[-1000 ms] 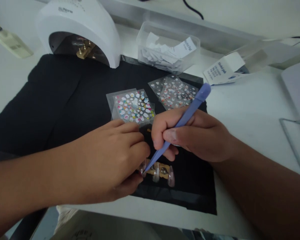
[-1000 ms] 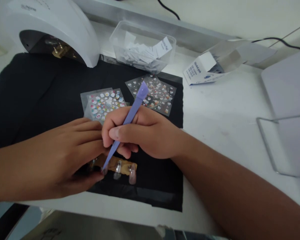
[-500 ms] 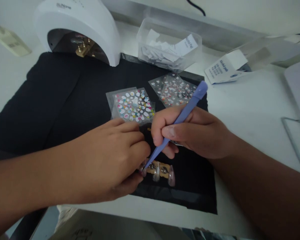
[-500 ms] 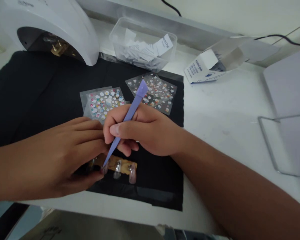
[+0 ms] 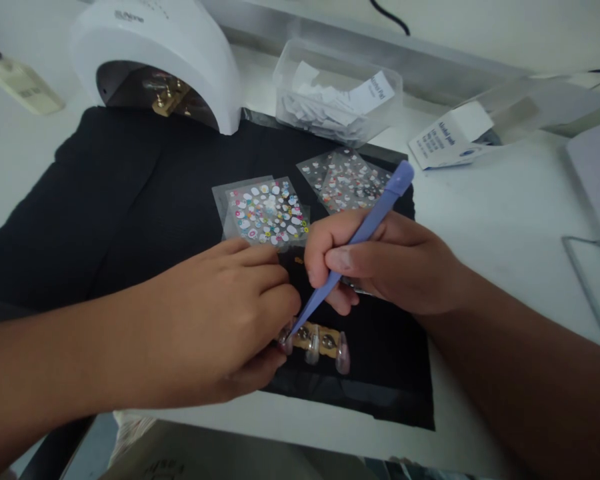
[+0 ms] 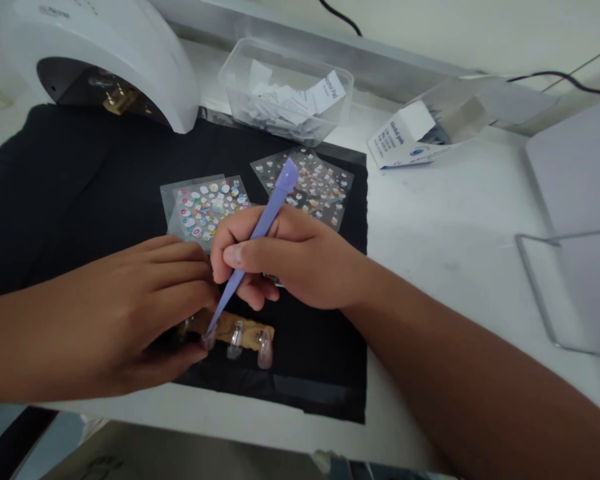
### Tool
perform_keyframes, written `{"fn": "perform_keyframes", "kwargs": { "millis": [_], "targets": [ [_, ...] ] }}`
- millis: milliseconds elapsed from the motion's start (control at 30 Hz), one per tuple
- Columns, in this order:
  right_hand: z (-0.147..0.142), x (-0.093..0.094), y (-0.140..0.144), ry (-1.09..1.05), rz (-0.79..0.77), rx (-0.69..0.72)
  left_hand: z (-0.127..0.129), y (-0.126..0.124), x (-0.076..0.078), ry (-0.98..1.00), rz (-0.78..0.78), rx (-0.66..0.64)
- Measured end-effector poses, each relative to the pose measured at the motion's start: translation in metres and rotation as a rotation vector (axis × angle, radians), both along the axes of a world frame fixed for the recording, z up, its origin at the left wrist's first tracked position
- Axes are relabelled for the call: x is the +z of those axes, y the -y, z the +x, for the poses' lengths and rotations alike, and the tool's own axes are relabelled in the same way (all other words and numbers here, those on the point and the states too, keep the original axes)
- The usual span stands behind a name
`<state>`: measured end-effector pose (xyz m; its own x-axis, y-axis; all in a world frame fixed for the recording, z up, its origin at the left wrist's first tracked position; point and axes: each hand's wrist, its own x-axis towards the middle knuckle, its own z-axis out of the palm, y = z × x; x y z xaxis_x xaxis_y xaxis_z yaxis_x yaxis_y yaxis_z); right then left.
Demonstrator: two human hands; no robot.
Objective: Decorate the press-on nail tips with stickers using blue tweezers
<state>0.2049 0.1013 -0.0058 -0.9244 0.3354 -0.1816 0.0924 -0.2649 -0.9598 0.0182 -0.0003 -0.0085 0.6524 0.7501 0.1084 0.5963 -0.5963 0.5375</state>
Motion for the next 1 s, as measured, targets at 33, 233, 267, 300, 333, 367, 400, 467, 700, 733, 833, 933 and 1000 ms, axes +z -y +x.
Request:
{"fn": "perform_keyframes", "kwargs": {
  "millis": [33, 233, 267, 300, 333, 367, 400, 467, 700, 733, 833, 933, 1000],
  "targets": [
    [0.000, 0.000, -0.001, -0.004, -0.007, 0.003, 0.000, 0.000, 0.000, -0.001, -0.007, 0.000],
    [0.001, 0.001, -0.002, -0.008, -0.020, 0.003, 0.000, 0.000, 0.000, 0.004, -0.014, 0.001],
    [0.001, 0.001, -0.001, -0.009, -0.018, 0.002, 0.000, 0.000, 0.000, 0.001, -0.013, 0.001],
    [0.002, 0.001, 0.000, -0.016, -0.014, -0.002, -0.001, 0.000, -0.001, 0.000, -0.011, 0.000],
    [0.003, 0.000, 0.002, -0.026, -0.009, -0.009, -0.001, 0.000, -0.001, -0.003, -0.009, -0.002],
    [0.004, 0.000, 0.003, -0.042, 0.000, -0.022, -0.001, 0.001, -0.001, -0.005, -0.004, -0.004],
    [0.006, -0.001, 0.004, -0.061, 0.010, -0.042, -0.001, 0.000, -0.001, -0.006, -0.003, -0.006],
    [0.011, -0.002, 0.006, -0.117, 0.032, -0.083, -0.001, 0.000, -0.001, -0.012, -0.006, -0.003],
    [0.036, 0.025, 0.007, -0.193, 0.263, -0.239, -0.006, 0.000, 0.006, -0.063, -0.042, -0.005],
    [0.039, 0.031, 0.010, -0.196, 0.334, -0.279, -0.009, 0.000, 0.009, -0.047, -0.028, 0.000],
    [0.045, 0.043, 0.027, -0.260, 0.659, -0.491, -0.022, 0.001, 0.021, 0.129, 0.064, 0.072],
    [0.042, 0.044, 0.049, -0.118, 1.267, -0.619, -0.029, 0.010, 0.036, 0.421, 0.140, 0.261],
    [0.034, 0.041, 0.061, 0.096, 1.779, -0.464, -0.025, 0.020, 0.045, 0.574, 0.022, 0.338]
  ]
}}
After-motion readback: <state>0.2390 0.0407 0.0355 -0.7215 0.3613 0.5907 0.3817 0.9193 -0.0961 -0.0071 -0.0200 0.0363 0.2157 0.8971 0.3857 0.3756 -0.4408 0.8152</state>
